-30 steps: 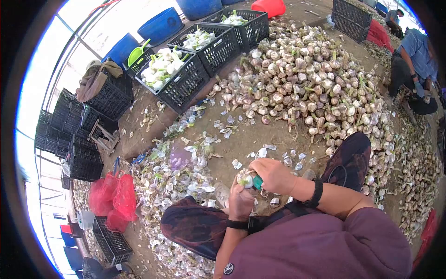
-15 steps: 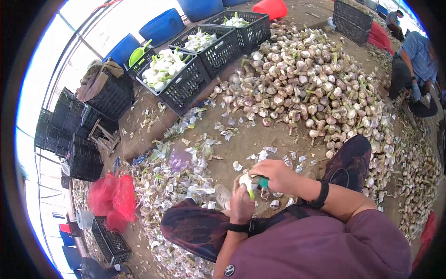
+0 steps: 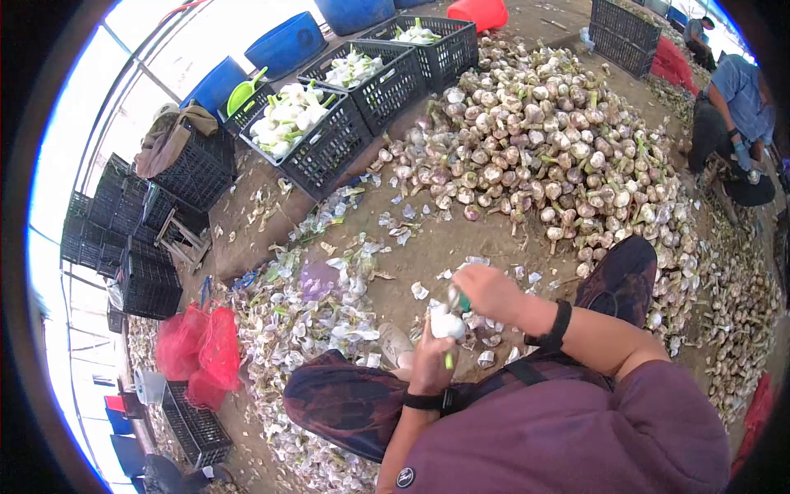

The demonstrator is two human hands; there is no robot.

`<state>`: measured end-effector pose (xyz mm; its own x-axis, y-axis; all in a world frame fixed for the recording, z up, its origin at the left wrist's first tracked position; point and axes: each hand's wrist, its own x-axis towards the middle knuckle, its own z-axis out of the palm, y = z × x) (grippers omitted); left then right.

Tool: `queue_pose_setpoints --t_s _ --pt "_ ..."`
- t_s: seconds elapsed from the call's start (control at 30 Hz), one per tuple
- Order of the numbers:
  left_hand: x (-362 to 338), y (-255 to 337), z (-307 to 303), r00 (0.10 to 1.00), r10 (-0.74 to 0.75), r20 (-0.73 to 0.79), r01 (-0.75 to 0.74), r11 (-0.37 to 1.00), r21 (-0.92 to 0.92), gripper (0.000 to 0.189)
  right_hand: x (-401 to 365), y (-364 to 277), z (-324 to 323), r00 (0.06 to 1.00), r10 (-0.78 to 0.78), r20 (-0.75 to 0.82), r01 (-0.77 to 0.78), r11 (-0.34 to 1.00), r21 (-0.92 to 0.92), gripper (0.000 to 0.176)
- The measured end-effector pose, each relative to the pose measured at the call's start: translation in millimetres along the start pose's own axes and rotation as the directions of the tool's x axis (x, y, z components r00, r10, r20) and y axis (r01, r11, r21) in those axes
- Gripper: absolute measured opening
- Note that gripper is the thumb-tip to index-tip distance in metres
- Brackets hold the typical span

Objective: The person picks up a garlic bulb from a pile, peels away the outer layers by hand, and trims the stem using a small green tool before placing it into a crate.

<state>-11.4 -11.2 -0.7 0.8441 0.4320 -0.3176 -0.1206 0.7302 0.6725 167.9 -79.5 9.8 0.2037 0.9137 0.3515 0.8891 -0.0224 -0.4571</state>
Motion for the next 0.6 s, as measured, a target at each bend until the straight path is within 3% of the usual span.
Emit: queue_pose_setpoints --t_s 0.07,0.17,0.27,0.4,0.47,0.5,0.57,0.6 --pt "-4.5 10.3 4.5 1.0 -0.006 -0.023 0.011 0.976 0.217 0.062 -5.8 28.8 9.2 0.991 0.133 -0.01 -0.133 0.983 -0.125 0.011" --pt "-2.8 2.0 2.8 0.994 0.089 -0.063 -0.06 0.93 0.363 0.058 -20.3 40.8 9.1 0.878 0.302 0.371 -0.246 0.95 -0.192 0.016" --pt "5.3 -1.4 -3.0 0.983 0.15 -0.104 -0.072 0.843 0.532 0.058 -13.1 8.6 -12.7 0.964 0.096 0.246 -0.174 0.933 0.316 0.024" --pt "8.3 0.6 8.5 0.957 0.28 -0.08 -0.14 0.681 0.719 0.054 -6.3 -11.7 -8.9 0.993 -0.109 0.038 0.086 0.918 0.388 0.029" --pt "10.4 -1.6 7.3 0.947 0.315 -0.061 -0.13 0.55 0.825 0.054 -8.1 -13.7 -8.0 0.996 -0.002 0.093 -0.036 0.91 0.413 0.027" --pt "10.1 -1.0 7.9 0.944 0.326 -0.049 -0.147 0.551 0.822 0.053 -7.9 -14.9 -7.7 0.991 0.049 0.123 -0.098 0.9 0.425 0.025" --pt "7.6 1.5 9.3 0.936 0.35 -0.032 -0.179 0.552 0.814 0.053 -3.1 -6.2 1.6 0.882 0.459 0.11 -0.413 0.639 0.649 0.024" --pt "11.8 -4.7 2.1 0.91 0.405 0.084 -0.337 0.606 0.721 0.055 0.3 0.2 7.4 0.763 0.629 0.148 -0.509 0.445 0.737 0.024"
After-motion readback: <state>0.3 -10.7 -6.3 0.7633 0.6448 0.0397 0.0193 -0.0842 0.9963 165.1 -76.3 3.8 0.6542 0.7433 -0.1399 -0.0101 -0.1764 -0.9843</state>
